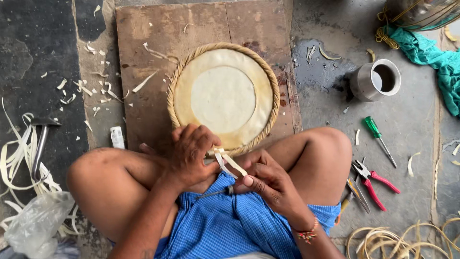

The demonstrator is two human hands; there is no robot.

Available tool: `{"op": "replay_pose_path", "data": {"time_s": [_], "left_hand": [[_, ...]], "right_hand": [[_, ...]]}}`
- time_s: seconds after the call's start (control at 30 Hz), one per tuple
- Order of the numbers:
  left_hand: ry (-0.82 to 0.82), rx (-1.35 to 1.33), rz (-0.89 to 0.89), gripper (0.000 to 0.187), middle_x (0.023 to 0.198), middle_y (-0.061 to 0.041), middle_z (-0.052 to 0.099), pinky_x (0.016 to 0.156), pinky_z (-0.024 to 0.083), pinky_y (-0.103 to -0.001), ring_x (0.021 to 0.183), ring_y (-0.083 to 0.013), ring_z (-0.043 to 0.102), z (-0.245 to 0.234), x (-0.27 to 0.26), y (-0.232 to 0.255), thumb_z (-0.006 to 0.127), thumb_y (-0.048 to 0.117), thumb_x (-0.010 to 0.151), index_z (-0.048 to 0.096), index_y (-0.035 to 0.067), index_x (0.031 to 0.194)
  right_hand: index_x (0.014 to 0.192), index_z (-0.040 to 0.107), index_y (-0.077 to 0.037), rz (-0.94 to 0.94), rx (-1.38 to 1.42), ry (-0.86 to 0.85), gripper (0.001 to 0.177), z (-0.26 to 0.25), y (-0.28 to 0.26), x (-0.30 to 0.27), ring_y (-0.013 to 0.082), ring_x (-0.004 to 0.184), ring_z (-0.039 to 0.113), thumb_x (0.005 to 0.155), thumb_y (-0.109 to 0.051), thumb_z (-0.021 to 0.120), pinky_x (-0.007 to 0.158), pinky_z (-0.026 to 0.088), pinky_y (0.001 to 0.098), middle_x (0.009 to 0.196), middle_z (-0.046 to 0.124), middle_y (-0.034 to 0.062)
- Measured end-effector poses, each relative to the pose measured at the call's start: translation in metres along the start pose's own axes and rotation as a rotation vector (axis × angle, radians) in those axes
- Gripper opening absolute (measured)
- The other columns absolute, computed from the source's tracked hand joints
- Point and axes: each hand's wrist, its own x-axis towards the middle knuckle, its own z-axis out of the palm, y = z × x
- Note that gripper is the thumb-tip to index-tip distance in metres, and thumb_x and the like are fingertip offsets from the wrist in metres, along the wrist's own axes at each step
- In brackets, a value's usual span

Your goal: The person sits on the floor and uses a screwdriver to pull a white strap through the rim of a drum. They repeatedly thread the strap, tighten it, and apply a dark liquid from a small container to the drum's edge using a brush.

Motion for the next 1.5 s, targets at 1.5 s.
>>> {"op": "replay_pose_path", "data": {"time_s": [1.5], "left_hand": [[0.073,0.358,-0.017,0.023,0.101,0.006,0.053,0.111,0.033,-0.039,0.110,-0.0205,0.052,0.030,-0.028,-0.042,0.086,0.038,0.087,0.073,0.033,0.106]], "right_hand": [[0.107,0.070,-0.009,0.147,-0.627,0.842,0.027,-0.141,0.065,-0.123,0.0220,0.104,0.072,0.084,0.003,0.063,0.085,0.061,0.0325,0.112,0.072,0.0063]]}}
